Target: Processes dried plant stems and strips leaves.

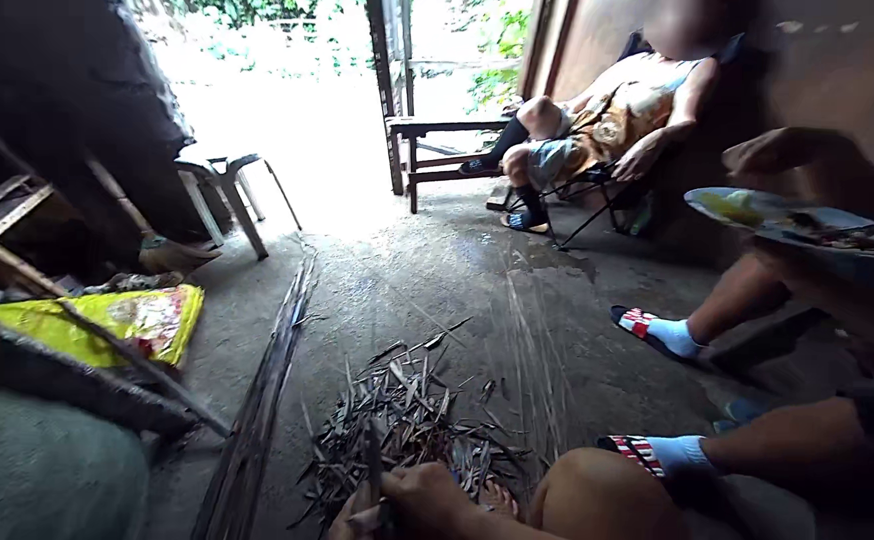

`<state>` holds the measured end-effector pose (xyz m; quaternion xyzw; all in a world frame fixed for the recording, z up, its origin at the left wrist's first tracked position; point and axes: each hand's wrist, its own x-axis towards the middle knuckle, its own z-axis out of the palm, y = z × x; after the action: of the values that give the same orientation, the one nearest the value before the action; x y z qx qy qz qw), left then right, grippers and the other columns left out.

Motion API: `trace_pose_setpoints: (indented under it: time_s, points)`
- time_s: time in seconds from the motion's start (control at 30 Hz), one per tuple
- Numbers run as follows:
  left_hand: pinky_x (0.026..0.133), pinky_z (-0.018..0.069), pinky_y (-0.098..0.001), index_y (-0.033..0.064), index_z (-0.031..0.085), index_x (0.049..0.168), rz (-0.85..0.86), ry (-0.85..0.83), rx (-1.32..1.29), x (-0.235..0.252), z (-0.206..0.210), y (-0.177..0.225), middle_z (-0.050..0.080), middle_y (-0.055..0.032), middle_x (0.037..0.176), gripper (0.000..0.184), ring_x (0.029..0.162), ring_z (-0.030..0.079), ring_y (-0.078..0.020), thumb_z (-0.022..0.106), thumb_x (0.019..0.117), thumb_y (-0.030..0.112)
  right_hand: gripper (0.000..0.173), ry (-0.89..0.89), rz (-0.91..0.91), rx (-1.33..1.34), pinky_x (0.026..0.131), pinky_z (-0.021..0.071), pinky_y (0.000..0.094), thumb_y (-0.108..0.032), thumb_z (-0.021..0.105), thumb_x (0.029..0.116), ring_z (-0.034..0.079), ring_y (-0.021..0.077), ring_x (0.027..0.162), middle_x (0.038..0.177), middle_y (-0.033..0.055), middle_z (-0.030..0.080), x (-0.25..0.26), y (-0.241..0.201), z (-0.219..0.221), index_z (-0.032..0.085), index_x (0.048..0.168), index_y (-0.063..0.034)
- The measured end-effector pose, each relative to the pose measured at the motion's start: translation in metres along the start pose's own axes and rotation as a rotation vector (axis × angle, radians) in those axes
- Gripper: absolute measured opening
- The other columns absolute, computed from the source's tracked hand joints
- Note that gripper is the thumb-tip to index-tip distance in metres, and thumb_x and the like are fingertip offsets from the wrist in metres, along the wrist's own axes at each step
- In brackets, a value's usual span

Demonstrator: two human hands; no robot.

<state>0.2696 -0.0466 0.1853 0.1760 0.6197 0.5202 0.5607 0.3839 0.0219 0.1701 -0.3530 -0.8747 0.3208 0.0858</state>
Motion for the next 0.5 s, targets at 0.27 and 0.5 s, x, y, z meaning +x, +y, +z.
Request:
trace_pose_setpoints:
  time_s: [0.27,0.5]
  points:
    - [0.041,0.0343,-0.0179,0.0104,0.051,0.082,-0.064,-0.029,0.004,-0.009,0.007,0.001,0.04,0.0061,0.053,0.039,0.042,0.037,-0.0033,0.031,0.114,0.02,0.025,0.006,0.301,-0.041,0.085,0.053,0.0611,-0.012,0.054,0.0997,0.07,0.0415,0.1,0.104,0.0227,0.072,0.023,0.027,-0.028,0.067,0.116,0.0001]
    - [0.042,0.0352,-0.0192,0.0099,0.051,0.082,-0.019,-0.016,0.045,-0.004,-0.001,-0.003,0.04,0.0051,0.055,0.039,0.042,0.037,-0.0047,0.032,0.1138,0.021,0.022,0.087,0.184,0.087,0.08,0.0538,0.0607,-0.008,0.056,0.0957,0.07,0.0412,0.088,0.09,0.0233,0.071,0.02,0.03,-0.028,0.07,0.108,0.0043]
